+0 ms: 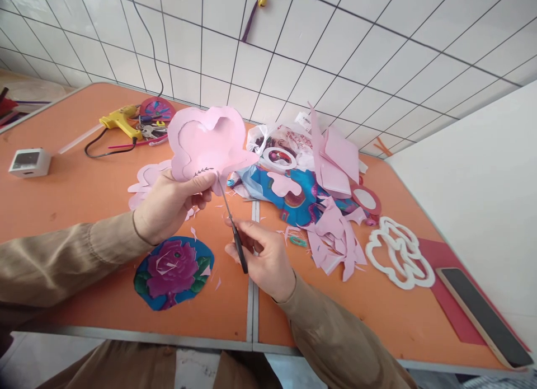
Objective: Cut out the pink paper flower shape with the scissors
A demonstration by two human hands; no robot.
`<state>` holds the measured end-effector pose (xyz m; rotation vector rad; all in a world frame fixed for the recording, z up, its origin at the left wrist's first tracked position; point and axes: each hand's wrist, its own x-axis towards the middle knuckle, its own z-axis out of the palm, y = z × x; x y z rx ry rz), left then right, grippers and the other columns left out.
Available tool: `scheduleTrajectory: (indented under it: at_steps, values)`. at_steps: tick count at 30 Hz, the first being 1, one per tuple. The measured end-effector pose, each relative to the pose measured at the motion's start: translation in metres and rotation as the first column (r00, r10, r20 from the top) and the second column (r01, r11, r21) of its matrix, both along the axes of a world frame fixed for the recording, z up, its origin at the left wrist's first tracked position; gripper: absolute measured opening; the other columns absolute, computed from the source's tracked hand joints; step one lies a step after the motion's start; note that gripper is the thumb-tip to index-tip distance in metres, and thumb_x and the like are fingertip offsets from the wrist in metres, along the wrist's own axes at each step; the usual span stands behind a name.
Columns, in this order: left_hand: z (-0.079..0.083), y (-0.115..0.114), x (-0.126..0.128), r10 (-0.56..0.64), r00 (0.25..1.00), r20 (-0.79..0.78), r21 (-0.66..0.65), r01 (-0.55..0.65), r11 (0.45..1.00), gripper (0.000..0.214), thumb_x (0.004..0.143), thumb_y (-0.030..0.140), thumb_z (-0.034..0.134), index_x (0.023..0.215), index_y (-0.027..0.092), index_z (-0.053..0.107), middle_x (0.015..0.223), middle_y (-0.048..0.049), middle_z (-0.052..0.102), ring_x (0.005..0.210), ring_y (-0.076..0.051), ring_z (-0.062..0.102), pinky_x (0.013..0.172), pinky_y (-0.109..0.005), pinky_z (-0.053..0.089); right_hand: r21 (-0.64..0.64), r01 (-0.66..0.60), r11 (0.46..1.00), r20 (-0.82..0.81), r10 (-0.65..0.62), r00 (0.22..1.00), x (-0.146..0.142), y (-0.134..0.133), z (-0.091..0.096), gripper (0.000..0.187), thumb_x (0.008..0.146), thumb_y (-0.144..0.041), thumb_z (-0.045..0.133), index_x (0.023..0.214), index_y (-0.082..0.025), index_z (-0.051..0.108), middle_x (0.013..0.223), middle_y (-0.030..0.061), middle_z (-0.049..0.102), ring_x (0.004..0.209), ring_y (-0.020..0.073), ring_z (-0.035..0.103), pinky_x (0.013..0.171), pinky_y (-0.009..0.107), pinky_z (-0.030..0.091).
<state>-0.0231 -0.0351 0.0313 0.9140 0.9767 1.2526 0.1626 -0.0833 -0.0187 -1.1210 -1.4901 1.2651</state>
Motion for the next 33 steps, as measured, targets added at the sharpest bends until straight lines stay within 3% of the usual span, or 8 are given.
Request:
scheduleTrajectory:
  at_steps: [20, 27, 33]
  values:
    - [-0.001, 0.002, 0.000, -0.009, 1.000, 0.029, -0.038, 0.010, 0.999, 0.019, 0.070, 0.030, 0.077, 0.063, 0.016, 0.065, 0.059, -0.0012, 0.058, 0.053, -0.010, 0.049, 0.047, -0.023, 0.036, -0.025, 0.011, 1.000, -0.022, -0.012, 1.000, -0.001, 0.000, 0.001, 0.046, 0.074, -0.059, 0.077, 0.099, -0.020, 0.076, 0.068, 0.0000, 0.058, 0.048, 0.0089, 0.045, 0.045, 0.028, 0.046]
    - [0.000, 0.002, 0.000, -0.005, 0.999, 0.034, -0.018, 0.006, 1.000, 0.020, 0.070, 0.029, 0.078, 0.061, 0.016, 0.066, 0.061, -0.0015, 0.059, 0.054, -0.010, 0.051, 0.045, -0.022, 0.036, -0.035, 0.021, 0.999, -0.021, -0.021, 1.000, -0.002, 0.000, 0.002, 0.043, 0.074, -0.054, 0.079, 0.100, -0.019, 0.075, 0.088, 0.0079, 0.071, 0.047, 0.0071, 0.047, 0.044, 0.028, 0.047]
    - [-0.001, 0.003, -0.001, -0.015, 1.000, 0.016, -0.024, 0.016, 1.000, 0.019, 0.070, 0.029, 0.078, 0.064, 0.015, 0.067, 0.060, -0.0023, 0.059, 0.053, -0.010, 0.050, 0.046, -0.022, 0.037, -0.060, -0.031, 0.998, 0.056, 0.034, 0.998, 0.000, 0.001, 0.012, 0.045, 0.076, -0.055, 0.075, 0.101, -0.018, 0.075, 0.068, 0.0008, 0.059, 0.046, 0.0090, 0.050, 0.042, 0.027, 0.049]
